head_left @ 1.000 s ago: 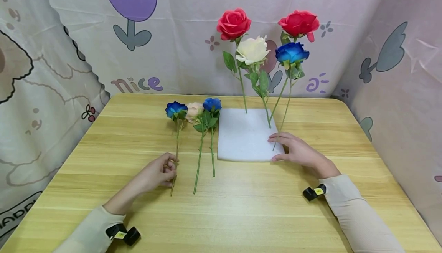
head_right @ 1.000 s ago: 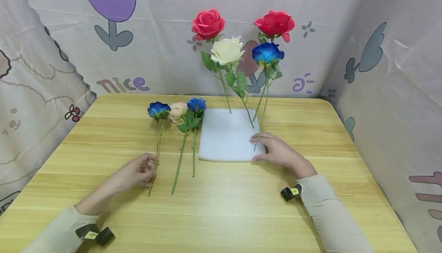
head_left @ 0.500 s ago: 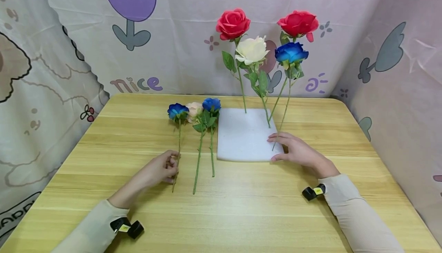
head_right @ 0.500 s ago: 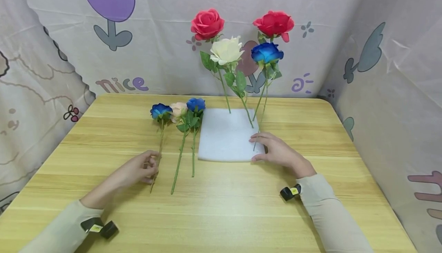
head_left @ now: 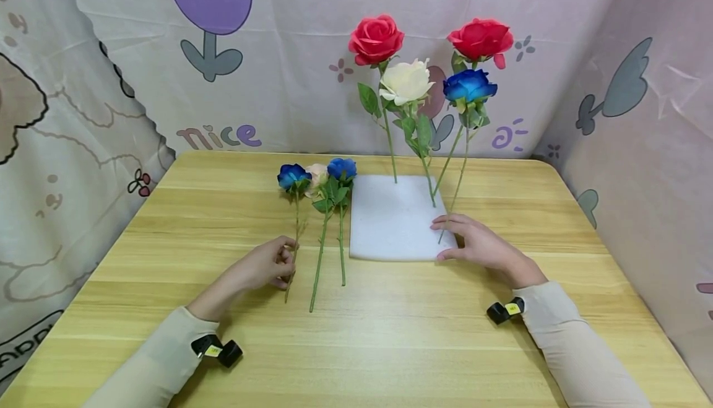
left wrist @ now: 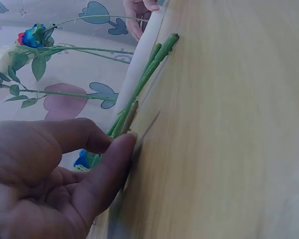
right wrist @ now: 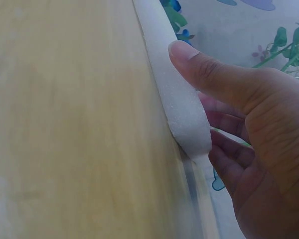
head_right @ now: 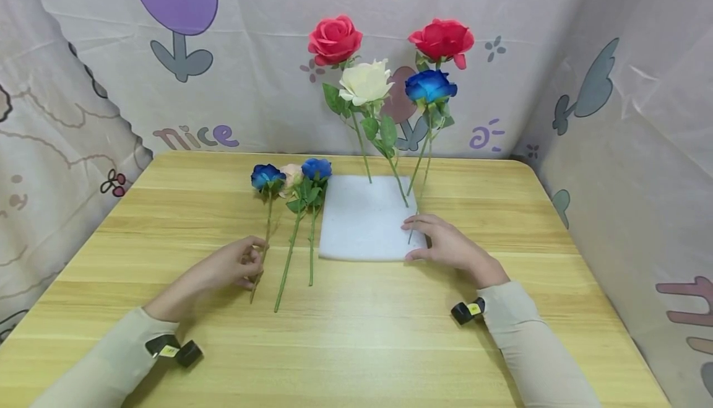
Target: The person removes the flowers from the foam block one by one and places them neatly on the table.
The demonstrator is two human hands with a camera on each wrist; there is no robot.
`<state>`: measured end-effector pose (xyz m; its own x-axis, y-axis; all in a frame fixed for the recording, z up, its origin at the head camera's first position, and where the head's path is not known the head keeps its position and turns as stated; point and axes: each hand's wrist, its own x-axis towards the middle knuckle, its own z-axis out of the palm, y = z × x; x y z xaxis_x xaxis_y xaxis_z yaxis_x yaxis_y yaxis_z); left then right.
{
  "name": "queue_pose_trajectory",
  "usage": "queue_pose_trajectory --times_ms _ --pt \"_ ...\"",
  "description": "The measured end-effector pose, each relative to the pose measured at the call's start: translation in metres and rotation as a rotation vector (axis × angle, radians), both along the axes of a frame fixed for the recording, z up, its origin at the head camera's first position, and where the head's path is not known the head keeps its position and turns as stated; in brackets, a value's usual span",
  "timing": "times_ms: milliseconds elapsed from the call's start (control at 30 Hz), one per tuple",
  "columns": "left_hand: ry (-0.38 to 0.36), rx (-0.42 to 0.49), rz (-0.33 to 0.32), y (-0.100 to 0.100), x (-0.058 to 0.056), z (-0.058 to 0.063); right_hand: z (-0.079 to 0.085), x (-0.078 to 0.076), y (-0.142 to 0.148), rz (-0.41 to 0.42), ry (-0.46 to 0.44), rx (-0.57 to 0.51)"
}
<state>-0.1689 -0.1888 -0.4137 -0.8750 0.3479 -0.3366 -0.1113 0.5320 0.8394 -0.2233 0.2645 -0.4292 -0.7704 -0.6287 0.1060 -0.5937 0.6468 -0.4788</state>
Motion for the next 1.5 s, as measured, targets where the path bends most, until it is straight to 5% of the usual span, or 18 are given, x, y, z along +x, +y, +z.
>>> queue_pose_trajectory --times_ms 267,900,1500 --pt "0.069 -0.071 -0.04 -0.003 -0.002 -0.001 0.0 0.0 0.001 -0.012 -0.004 0.008" --pt "0.14 -0.136 -0.003 -0.004 0.001 -0.006 0.0 0.002 -0.001 -0.012 -0.008 0.007" --pt "0.108 -0.102 -0.044 -0.012 -0.001 -0.001 0.0 0.001 -0.001 -0.016 -0.012 0.006"
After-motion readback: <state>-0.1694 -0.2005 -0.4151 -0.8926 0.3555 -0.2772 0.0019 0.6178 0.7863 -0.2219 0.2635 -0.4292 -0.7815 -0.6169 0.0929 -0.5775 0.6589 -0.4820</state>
